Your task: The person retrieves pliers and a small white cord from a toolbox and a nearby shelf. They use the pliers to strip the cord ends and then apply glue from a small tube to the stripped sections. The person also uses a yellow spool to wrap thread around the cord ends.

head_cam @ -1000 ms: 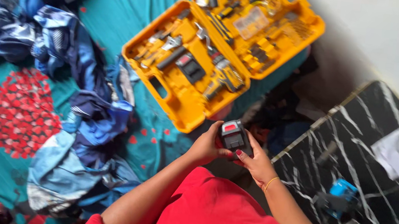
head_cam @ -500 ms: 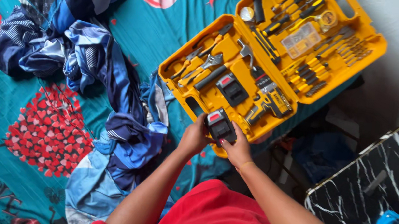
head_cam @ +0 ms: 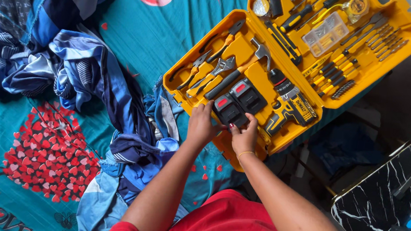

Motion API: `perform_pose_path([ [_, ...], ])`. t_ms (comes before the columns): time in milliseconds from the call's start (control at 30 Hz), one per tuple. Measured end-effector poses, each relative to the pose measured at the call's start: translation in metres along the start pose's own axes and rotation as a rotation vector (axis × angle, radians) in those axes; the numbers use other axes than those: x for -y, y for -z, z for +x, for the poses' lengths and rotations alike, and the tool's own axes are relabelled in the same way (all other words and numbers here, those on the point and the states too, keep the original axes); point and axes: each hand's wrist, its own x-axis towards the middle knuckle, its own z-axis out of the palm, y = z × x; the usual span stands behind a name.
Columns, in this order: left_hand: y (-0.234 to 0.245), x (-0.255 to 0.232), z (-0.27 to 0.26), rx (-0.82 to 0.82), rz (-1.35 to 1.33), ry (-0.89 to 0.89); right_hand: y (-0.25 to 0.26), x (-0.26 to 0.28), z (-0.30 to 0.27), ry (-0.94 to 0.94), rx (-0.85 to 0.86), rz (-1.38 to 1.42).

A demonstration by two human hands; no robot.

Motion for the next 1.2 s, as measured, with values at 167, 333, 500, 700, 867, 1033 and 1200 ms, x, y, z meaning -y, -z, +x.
perform_pose_path([
  [167, -0.013, 0.001, 0.003, -0.034, 0.103, -0.009, 0.002, -0.002, 0.005, -0.037, -0.063, -0.062],
  [333, -0.013, 0.001, 0.005, -0.008, 0.233, -0.017, -0.006, 0.020, 0.000, -0.087, -0.137, -0.336],
  [500, -0.010, -0.008, 0.001, 0.004, 0.428, -0.064, -0.011, 0.025, 0.000, -0.046, -0.174, -0.344],
  [700, -0.019, 0.003, 0.007, 0.027, 0.534, -0.225, -0.007, 0.004, 0.003, 0.104, -0.266, -0.537],
  [867, -0.031, 0.009, 0.017, 0.196, 0.640, -0.253, -0.006, -0.005, 0.006, 0.037, -0.291, -0.576],
  [1033, -0.023, 0.001, 0.011, 0.090, 0.546, -0.181, -0.002, 0.000, 0.011, 0.020, -0.195, -0.502],
  [1200, -0.017, -0.004, 0.003, -0.069, 0.334, -0.155, 0.004, 0.004, 0.005, 0.058, -0.185, -0.522],
])
